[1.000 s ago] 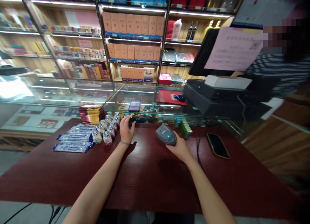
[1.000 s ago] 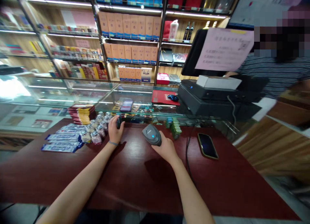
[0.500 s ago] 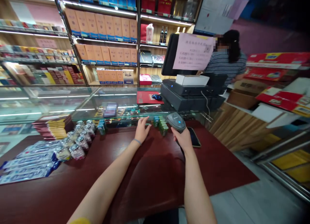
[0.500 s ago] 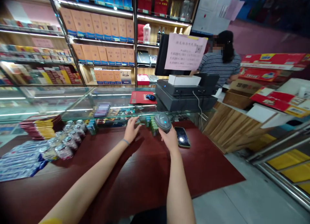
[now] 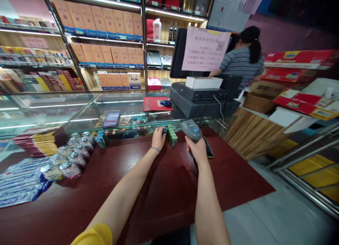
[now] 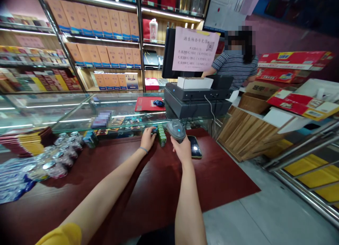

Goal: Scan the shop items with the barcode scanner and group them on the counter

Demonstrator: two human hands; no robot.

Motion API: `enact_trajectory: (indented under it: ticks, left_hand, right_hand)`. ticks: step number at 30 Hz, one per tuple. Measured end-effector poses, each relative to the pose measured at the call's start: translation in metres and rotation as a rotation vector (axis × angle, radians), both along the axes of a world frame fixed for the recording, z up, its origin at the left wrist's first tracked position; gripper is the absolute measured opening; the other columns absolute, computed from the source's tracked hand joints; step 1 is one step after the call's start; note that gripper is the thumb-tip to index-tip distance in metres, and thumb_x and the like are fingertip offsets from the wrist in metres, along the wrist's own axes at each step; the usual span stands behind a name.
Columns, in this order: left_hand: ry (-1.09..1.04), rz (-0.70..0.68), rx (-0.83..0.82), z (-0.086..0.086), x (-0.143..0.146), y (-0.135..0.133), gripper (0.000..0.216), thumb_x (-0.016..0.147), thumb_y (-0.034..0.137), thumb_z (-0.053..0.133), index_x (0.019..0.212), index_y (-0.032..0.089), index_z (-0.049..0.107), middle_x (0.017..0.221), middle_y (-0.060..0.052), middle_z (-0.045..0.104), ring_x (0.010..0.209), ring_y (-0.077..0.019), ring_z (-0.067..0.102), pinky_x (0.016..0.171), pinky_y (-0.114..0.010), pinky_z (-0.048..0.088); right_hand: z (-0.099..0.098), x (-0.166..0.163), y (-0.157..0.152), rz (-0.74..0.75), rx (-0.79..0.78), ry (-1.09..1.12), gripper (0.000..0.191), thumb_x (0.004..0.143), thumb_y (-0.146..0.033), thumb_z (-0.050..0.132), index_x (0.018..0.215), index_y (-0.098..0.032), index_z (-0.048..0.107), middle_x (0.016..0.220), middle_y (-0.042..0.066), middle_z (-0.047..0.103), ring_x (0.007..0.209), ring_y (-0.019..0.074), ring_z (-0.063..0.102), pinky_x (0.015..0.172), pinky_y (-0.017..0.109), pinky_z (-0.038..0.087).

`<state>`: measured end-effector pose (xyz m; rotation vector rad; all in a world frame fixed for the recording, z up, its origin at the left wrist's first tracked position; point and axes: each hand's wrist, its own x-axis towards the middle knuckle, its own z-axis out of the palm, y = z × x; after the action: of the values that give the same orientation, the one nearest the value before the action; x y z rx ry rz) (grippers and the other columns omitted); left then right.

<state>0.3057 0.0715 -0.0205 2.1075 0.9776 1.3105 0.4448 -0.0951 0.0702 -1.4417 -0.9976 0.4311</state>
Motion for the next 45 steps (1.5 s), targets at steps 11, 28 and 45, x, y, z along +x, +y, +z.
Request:
enact_trajectory:
  ticks: [11,28,45]
  left_hand:
    - [-0.341,-0.007,-0.197,0.016,-0.063,-0.024,0.029,0.088,0.022,0.063,0.117,0.020,0.059,0.111,-0.008,0.065,0.099,-0.0191,0.064,0.091,-0.033,0.051]
    - [-0.911,-0.140,-0.837,0.021,-0.293,-0.059,0.044,0.092,0.027,0.065,0.135,0.028,0.059,0.135,-0.008,0.064,0.102,-0.0164,0.068,0.069,-0.023,0.056]
    - [-1.136,-0.194,-0.857,0.007,-0.299,-0.048,0.038,0.090,0.015,0.064,0.127,0.023,0.064,0.125,-0.009,0.068,0.094,-0.0141,0.066,0.073,-0.024,0.052]
  right_hand:
    - [-0.003,-0.018,0.006,0.018,-0.025,-0.087,0.033,0.076,-0.049,0.071,0.089,-0.021,0.060,0.045,-0.006,0.055,0.037,0.0168,0.054,0.044,0.027,0.045]
    - [-0.024,-0.149,0.004,0.476,-0.160,-0.774,0.050,0.074,-0.032,0.068,0.121,-0.028,0.051,0.086,0.001,0.077,0.080,0.0284,0.076,0.062,0.027,0.047]
    - [-0.034,-0.180,-0.005,0.641,-0.139,-1.181,0.033,0.075,-0.031,0.067,0.106,-0.023,0.056,0.082,0.005,0.077,0.073,0.0286,0.075,0.057,0.027,0.037]
